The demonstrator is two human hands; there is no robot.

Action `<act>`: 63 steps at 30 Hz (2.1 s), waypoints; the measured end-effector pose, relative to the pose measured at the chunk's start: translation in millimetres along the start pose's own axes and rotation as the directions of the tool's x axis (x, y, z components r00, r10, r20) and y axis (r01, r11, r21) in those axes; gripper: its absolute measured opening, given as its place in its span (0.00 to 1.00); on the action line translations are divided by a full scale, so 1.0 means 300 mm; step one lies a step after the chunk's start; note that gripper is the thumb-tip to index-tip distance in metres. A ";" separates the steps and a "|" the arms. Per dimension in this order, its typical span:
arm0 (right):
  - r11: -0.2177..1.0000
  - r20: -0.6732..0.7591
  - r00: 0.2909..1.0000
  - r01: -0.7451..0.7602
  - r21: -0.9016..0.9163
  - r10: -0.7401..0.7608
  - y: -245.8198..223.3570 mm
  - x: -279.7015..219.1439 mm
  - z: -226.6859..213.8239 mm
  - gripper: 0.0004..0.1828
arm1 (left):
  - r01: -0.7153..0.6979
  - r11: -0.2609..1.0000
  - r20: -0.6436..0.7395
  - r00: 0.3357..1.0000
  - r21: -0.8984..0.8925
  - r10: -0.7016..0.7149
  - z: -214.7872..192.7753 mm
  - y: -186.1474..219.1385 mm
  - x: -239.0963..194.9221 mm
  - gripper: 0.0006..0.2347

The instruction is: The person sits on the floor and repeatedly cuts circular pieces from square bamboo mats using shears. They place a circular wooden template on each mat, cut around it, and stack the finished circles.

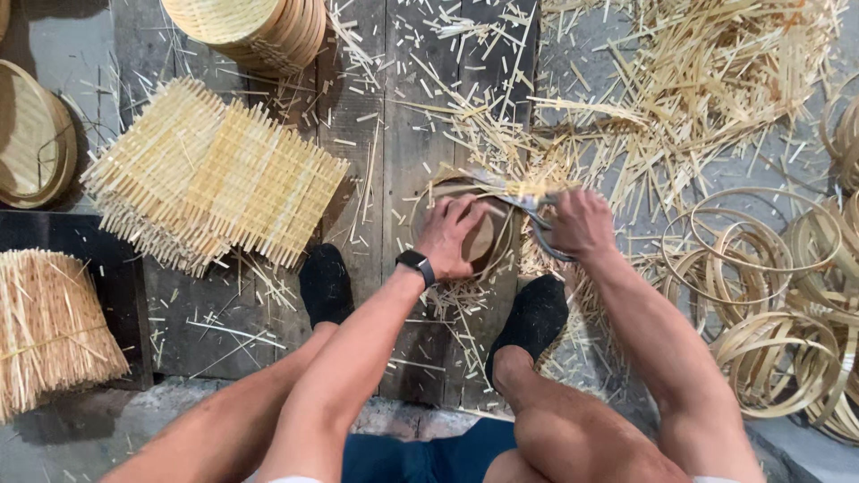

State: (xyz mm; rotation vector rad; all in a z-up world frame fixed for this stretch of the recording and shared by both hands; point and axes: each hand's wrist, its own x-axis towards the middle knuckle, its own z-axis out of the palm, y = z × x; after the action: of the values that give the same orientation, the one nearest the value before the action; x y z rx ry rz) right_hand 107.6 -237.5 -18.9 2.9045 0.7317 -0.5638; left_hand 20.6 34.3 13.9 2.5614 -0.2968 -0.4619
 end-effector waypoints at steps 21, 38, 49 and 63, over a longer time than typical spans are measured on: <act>0.996 0.039 0.998 -0.043 0.084 0.040 0.052 0.002 0.003 0.36 | 0.145 0.988 -0.175 0.973 -0.051 -0.152 0.056 0.041 0.001 0.41; 0.935 0.322 0.932 -0.252 0.249 0.166 0.026 -0.071 0.027 0.28 | 0.008 1.000 0.055 0.998 -0.027 -0.007 0.023 0.020 0.021 0.42; 0.741 -0.209 0.815 -0.345 0.575 0.541 0.101 -0.057 0.211 0.30 | 0.399 0.880 -0.197 0.870 -0.257 -0.452 0.193 -0.233 0.253 0.18; 0.135 0.395 0.867 -0.450 0.883 0.304 -0.135 -0.039 0.123 0.13 | 0.310 0.924 -0.270 0.891 -0.226 -0.365 0.181 -0.112 0.343 0.13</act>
State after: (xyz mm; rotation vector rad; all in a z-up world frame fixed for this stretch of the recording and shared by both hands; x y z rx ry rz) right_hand 66.7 -213.4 -48.8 3.7537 -0.8244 -1.5625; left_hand 98.5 7.9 -75.2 2.4626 0.2989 -0.1918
